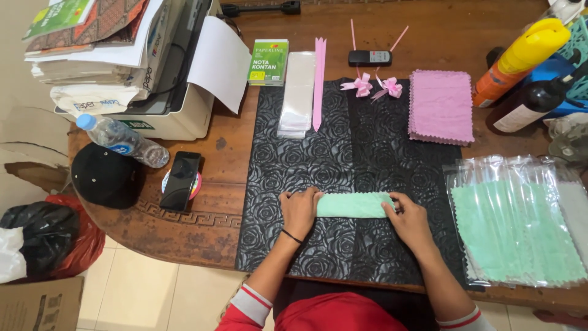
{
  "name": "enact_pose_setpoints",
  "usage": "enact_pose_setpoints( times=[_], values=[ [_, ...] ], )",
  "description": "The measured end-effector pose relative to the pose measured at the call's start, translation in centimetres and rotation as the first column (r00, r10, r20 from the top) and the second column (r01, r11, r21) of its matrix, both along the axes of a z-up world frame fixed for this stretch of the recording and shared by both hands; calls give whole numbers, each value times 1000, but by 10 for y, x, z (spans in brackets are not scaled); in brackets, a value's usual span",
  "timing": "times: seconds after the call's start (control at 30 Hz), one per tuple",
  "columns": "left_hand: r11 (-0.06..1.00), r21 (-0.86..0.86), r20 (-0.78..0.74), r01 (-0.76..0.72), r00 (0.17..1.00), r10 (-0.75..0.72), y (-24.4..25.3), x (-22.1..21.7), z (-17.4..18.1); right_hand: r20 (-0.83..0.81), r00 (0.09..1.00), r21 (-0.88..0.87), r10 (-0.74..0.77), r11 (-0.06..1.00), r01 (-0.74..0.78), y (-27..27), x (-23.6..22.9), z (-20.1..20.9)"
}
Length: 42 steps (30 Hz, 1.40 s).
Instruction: The person folds a light-green cloth and a pink cloth by hand, سپس places each folded cloth into a clear plastic bag and seals them with adhesive strips.
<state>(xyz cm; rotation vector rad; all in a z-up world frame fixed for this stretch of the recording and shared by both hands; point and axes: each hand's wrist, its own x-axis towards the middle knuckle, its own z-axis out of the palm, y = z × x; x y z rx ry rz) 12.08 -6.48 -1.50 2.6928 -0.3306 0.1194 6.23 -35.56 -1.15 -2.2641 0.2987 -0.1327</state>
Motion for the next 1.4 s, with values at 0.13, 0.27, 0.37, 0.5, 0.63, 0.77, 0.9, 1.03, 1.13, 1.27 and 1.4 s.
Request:
enact_pose_setpoints(
  times=[0.13, 0.27, 0.37, 0.5, 0.63, 0.77, 0.9, 1.03, 1.13, 1.27, 1.4],
  values=[
    [1000, -13, 29, 21, 999, -20, -2, -1, 6, 6, 1000, 14, -7, 1000, 7, 2, -1, 2],
    [1000, -7, 131, 19, 991, -18, -1, -2, 2, 24, 999, 10, -27, 1000, 26, 2, -1, 1],
    [1000, 5, 164, 10, 986, -11, -2, -1, -4, 39, 999, 21, -33, 999, 32, 2, 0, 0],
    [1000, -5, 162, 7, 987, -6, -2, -2, 2, 54, 998, -3, -38, 999, 38, 0, 0, -9],
    [1000, 10, 168, 4, 986, -6, -1, -1, -1, 61, 997, 0, -38, 999, 38, 6, -2, 0],
    [999, 46, 175, 5, 985, -13, 1, -2, -3, 70, 997, -30, -29, 999, 31, 11, -3, 3],
    [999, 22, 186, -27, 982, 23, 0, -5, 9, 91, 996, -24, -19, 999, 21, 14, 0, 14],
    [999, 38, 335, 37, 941, -47, -10, -17, 18, 60, 998, -13, -8, 1000, 9, 11, -2, 13],
    [978, -25, 402, 208, 897, -180, -36, -33, 32, 52, 998, 3, -21, 1000, 21, 10, -1, 10],
    [918, -32, -30, 395, 918, -396, -60, -64, 68, 22, 1000, -11, -18, 1000, 18, 13, 1, 18],
    [925, 41, -271, 377, 895, -353, -60, -71, 60, 28, 1000, -15, 4, 1000, -3, 9, 2, 10]
  ],
)
